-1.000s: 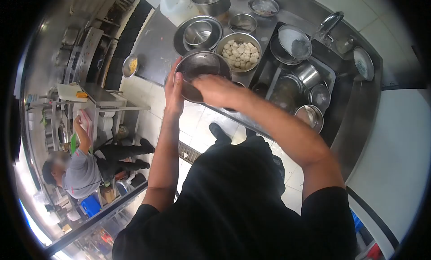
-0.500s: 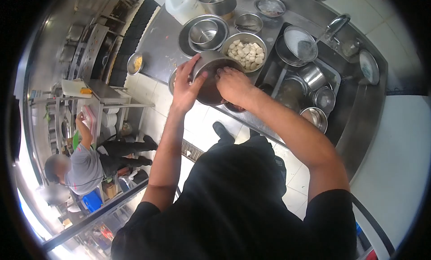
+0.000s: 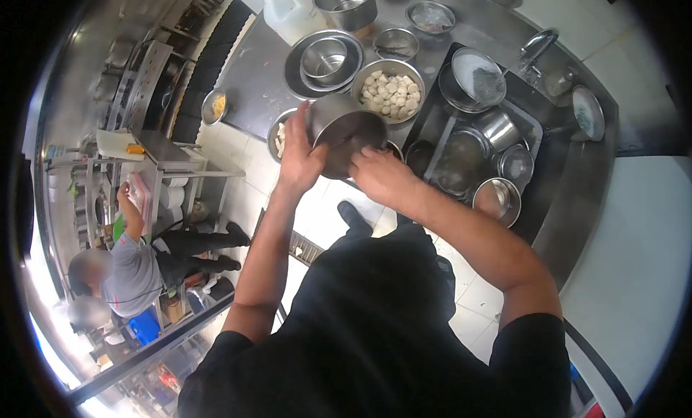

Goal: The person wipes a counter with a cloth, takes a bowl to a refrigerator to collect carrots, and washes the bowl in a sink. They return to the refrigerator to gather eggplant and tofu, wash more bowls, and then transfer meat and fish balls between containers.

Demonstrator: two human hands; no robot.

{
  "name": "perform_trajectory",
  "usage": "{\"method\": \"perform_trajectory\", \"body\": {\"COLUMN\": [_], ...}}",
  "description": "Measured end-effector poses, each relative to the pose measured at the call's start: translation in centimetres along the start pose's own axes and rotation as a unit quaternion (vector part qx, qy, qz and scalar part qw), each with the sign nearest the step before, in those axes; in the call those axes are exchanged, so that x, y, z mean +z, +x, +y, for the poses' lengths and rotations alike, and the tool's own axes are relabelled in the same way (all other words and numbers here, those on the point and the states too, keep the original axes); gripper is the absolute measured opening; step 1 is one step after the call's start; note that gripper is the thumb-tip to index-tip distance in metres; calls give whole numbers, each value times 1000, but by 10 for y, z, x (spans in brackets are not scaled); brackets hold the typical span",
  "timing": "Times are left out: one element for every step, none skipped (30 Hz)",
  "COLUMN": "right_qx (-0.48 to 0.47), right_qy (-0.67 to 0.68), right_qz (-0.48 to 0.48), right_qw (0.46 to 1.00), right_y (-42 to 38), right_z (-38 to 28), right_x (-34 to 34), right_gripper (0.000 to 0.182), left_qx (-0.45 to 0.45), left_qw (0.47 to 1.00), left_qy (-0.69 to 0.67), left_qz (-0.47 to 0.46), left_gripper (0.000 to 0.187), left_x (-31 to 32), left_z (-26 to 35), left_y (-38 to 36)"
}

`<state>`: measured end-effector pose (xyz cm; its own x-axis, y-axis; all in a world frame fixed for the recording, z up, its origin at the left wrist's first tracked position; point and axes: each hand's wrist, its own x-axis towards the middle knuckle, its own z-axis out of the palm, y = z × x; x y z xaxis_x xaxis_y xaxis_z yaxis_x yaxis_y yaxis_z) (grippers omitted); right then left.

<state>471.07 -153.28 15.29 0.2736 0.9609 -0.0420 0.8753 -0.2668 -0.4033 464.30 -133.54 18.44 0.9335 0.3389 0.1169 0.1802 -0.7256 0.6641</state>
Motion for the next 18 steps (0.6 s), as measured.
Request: {"method": "perform_trajectory", "body": {"right_qx": [-18, -23, -30, -37, -46, -3, 42, 87, 135, 171, 183, 193, 199, 209, 246, 280, 312, 360], "right_qy": [-13, -38, -40, -42, -44, -3, 17, 36, 57, 74, 108, 140, 172, 171, 223, 275, 326, 311], "right_qz": [32, 76, 119, 161, 202, 165, 161, 158, 155, 223, 248, 273, 297, 347, 349, 349, 348, 361], "right_qw": [999, 996, 992, 985, 977, 986, 986, 983, 977, 957, 945, 932, 918, 898, 876, 851, 822, 802], "right_y": [-7, -13, -17, -23, -27, -33, -33, -32, -33, -30, -33, -36, -39, -43, -51, -63, -76, -89], "right_z": [1, 4, 12, 22, 28, 34, 34, 32, 30, 31, 29, 27, 28, 29, 33, 40, 49, 58], "right_x": [5, 15, 28, 43, 45, 46, 44, 43, 42, 54, 50, 46, 43, 42, 38, 31, 25, 18], "right_gripper": [22, 24, 23, 23, 22, 20, 19, 19, 19, 19, 19, 19, 19, 23, 24, 24, 25, 21], "left_qx": [-1, -2, -3, -19, -18, -18, -18, -24, -43, -61, -78, -95, -103, -112, -121, -102, -83, -79], "left_qw": [1000, 998, 996, 995, 993, 991, 989, 988, 986, 983, 978, 972, 969, 964, 957, 954, 949, 947], "left_qy": [21, 43, 65, 52, 41, 30, 19, -2, -33, -67, -101, -136, -170, -203, -235, -266, -296, -308], "left_qz": [21, 44, 66, 85, 106, 127, 146, 152, 159, 163, 164, 165, 149, 134, 121, 93, 66, 41], "left_gripper": [86, 86, 87, 88, 88, 88, 88, 84, 82, 80, 78, 76, 75, 73, 72, 69, 66, 65], "left_x": [-2, -5, -8, -11, -13, -15, -17, -17, -18, -16, -14, -10, -4, 0, 5, 10, 18, 32], "left_z": [1, 2, 3, -1, -6, -11, -13, -14, -14, -12, -8, -4, 2, 6, 10, 22, 36, 44], "left_y": [-1, -3, -5, -6, -5, -4, -3, -3, -5, -7, -7, -7, -6, -6, -6, -5, -3, -1]}}
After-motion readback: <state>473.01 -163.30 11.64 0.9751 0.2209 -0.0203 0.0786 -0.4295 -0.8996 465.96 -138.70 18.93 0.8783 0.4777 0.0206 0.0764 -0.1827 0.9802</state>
